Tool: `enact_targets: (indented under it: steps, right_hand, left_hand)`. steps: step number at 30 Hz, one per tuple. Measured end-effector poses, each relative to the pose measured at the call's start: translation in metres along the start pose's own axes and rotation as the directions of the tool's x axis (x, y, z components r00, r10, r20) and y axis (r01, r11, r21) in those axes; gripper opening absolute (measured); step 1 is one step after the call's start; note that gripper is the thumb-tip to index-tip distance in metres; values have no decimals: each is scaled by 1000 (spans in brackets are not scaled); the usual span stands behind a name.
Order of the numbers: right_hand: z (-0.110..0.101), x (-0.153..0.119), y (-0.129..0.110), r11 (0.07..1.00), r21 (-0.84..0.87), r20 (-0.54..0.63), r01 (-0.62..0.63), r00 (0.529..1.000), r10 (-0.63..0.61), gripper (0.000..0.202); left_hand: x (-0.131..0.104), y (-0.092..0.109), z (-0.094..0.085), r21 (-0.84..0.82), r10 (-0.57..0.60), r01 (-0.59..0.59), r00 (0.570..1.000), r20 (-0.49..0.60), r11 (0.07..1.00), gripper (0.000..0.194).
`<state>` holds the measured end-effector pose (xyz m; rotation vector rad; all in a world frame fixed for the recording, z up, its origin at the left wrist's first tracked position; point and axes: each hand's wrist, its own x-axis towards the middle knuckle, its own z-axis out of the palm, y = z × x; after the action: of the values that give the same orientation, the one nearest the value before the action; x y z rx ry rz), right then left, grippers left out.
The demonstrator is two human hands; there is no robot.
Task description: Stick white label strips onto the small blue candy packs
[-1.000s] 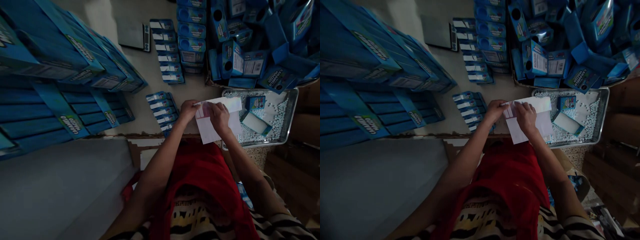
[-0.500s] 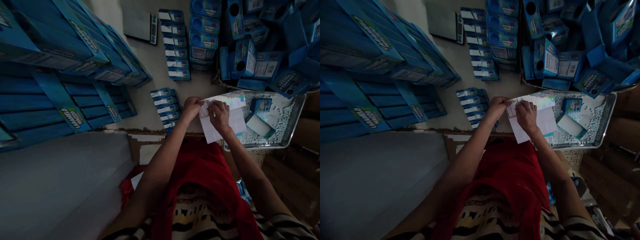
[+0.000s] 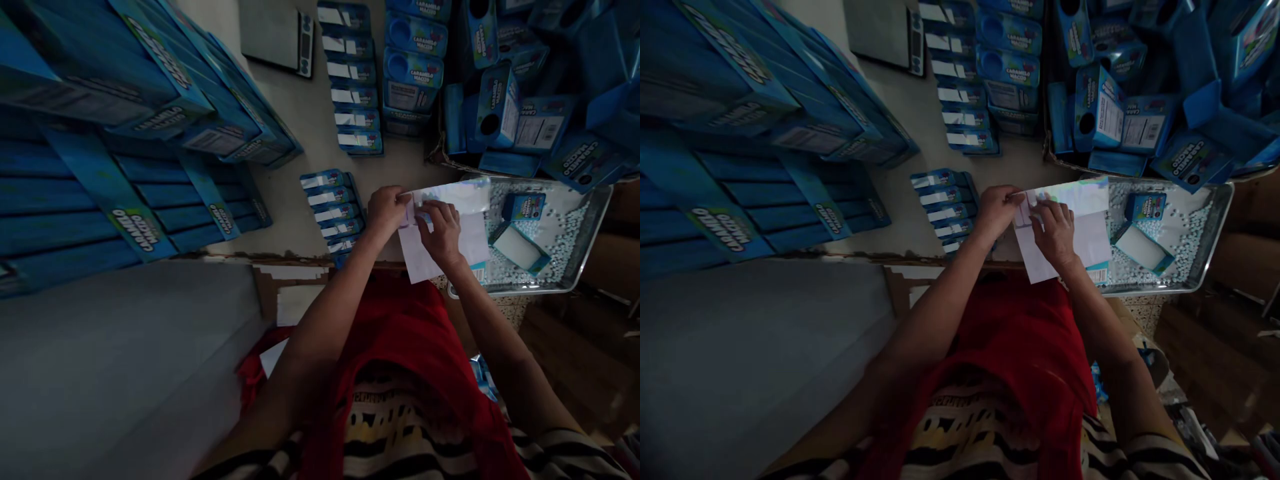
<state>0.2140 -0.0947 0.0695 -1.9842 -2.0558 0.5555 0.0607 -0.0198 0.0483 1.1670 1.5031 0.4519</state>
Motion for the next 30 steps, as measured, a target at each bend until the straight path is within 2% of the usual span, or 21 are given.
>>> enact_targets:
  steps: [5, 7, 9, 11, 13, 15, 17, 19, 21, 23, 25, 26, 28, 30]
  right_hand:
    - [-15, -7, -14, 998, 29, -23, -62, 998, 63, 9]
    - [-29, -14, -25, 978, 160, -58, -133, 988, 144, 8]
    - [-46, -24, -38, 898, 372, -53, -234, 961, 273, 11]
    - [-62, -35, -51, 749, 571, 29, -335, 921, 389, 13]
    - [-75, -45, -62, 603, 690, 127, -400, 887, 443, 17]
    - [-82, -51, -71, 530, 739, 174, -416, 878, 446, 19]
    - [-85, -53, -77, 516, 751, 178, -412, 879, 443, 20]
    - [-86, -52, -84, 491, 767, 175, -413, 871, 458, 21]
    - [-87, -50, -91, 422, 799, 202, -429, 852, 484, 23]
    - [-87, -48, -98, 333, 822, 271, -462, 832, 483, 24]
    - [-86, -48, -105, 261, 823, 351, -504, 814, 463, 27]
    - [-84, -49, -108, 236, 821, 381, -520, 806, 453, 28]
    - [-79, -51, -113, 206, 819, 410, -536, 797, 444, 29]
    - [-72, -53, -117, 191, 815, 426, -548, 788, 444, 29]
  left_hand:
    - [16, -5, 6, 92, 73, -67, 995, -63, 993, 17]
    - [22, -9, 5, 107, 133, -122, 986, -105, 987, 20]
    - [18, -13, 0, 93, 238, -224, 954, -182, 970, 30]
    - [1, -17, -9, 67, 333, -328, 904, -269, 942, 41]
    - [-25, -21, -16, 32, 369, -379, 876, -309, 925, 46]
    - [-51, -23, -20, -18, 383, -404, 881, -278, 915, 52]
    - [-71, -24, -17, -107, 396, -425, 893, -216, 899, 58]
    - [-82, -25, -14, -260, 317, -372, 920, -229, 891, 62]
    - [-89, -25, -14, -503, 114, -213, 969, -219, 838, 68]
    - [-95, -25, -21, -735, -30, -5, 999, -35, 679, 81]
    - [-102, -27, -35, -838, -6, 146, 986, 168, 526, 91]
    - [-106, -29, -42, -855, 22, 178, 976, 216, 488, 92]
    - [-114, -32, -58, -863, 24, 183, 975, 220, 471, 83]
    - [-123, -35, -69, -848, -40, 197, 978, 203, 492, 70]
